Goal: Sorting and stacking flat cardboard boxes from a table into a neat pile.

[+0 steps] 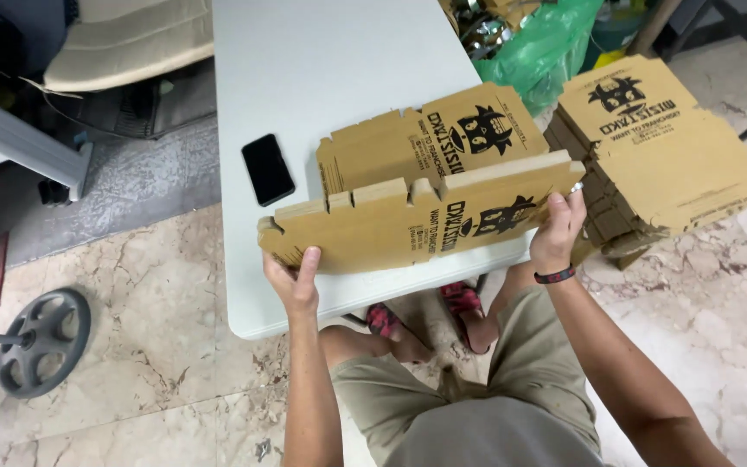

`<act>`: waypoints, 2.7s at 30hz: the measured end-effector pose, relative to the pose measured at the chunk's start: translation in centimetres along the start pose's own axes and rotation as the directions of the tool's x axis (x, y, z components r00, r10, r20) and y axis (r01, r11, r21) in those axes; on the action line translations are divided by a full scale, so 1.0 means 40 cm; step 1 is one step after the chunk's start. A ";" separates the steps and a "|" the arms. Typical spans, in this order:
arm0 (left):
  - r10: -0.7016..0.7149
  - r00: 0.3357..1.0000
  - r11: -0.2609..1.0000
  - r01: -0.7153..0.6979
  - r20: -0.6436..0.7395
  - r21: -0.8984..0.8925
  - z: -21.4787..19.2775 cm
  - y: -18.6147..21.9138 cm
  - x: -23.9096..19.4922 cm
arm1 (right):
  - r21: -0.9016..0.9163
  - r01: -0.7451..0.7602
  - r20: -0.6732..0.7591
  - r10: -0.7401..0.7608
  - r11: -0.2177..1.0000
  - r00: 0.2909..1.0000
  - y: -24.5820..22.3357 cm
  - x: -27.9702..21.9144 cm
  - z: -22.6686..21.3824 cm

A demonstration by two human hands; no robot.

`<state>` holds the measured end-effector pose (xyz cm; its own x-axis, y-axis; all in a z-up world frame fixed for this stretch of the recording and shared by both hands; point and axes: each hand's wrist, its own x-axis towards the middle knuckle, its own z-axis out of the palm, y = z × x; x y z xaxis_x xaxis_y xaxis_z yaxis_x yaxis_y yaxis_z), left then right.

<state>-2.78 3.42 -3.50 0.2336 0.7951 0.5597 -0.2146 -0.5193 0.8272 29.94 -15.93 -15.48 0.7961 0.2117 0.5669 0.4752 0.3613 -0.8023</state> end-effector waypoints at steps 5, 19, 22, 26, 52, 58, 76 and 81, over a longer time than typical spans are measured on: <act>0.014 0.992 0.995 -0.001 0.128 -0.096 -0.041 -0.010 -0.025 | 0.040 -0.001 0.012 0.001 0.999 1.000 -0.146 0.027 0.045; -0.283 0.957 0.914 0.252 0.056 0.318 -0.085 0.130 -0.094 | -0.229 0.027 0.463 0.084 0.973 0.882 -0.197 0.097 -0.074; -0.323 0.937 0.946 0.317 0.129 0.070 0.005 0.248 0.051 | -0.199 -0.074 0.529 0.170 0.977 0.831 -0.288 0.250 -0.014; -0.380 0.908 0.915 0.398 0.177 -0.073 0.015 0.065 0.222 | -0.086 -0.085 0.564 0.118 0.993 0.817 -0.283 0.413 0.104; -0.936 0.250 0.340 0.450 0.249 0.826 0.102 0.113 0.253 | -0.939 -0.159 0.264 0.936 0.304 0.233 -0.298 0.528 0.072; -0.921 0.373 0.248 0.327 0.116 0.912 0.152 0.128 0.227 | -0.906 0.303 0.352 0.924 0.295 0.153 -0.203 0.537 0.080; -0.888 0.439 0.287 0.297 0.137 0.911 0.129 0.091 0.214 | -0.920 0.203 0.376 0.901 0.335 0.217 -0.213 0.539 0.097; -0.878 0.468 0.261 0.297 0.098 0.919 0.133 0.076 0.202 | -0.909 0.269 0.380 0.899 0.319 0.217 -0.210 0.537 0.094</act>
<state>3.50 6.60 3.79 0.3911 0.7972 -0.4600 0.8846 -0.1875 0.4270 41.64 -10.99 4.16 0.4578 0.7160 -0.5270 0.7065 -0.6528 -0.2732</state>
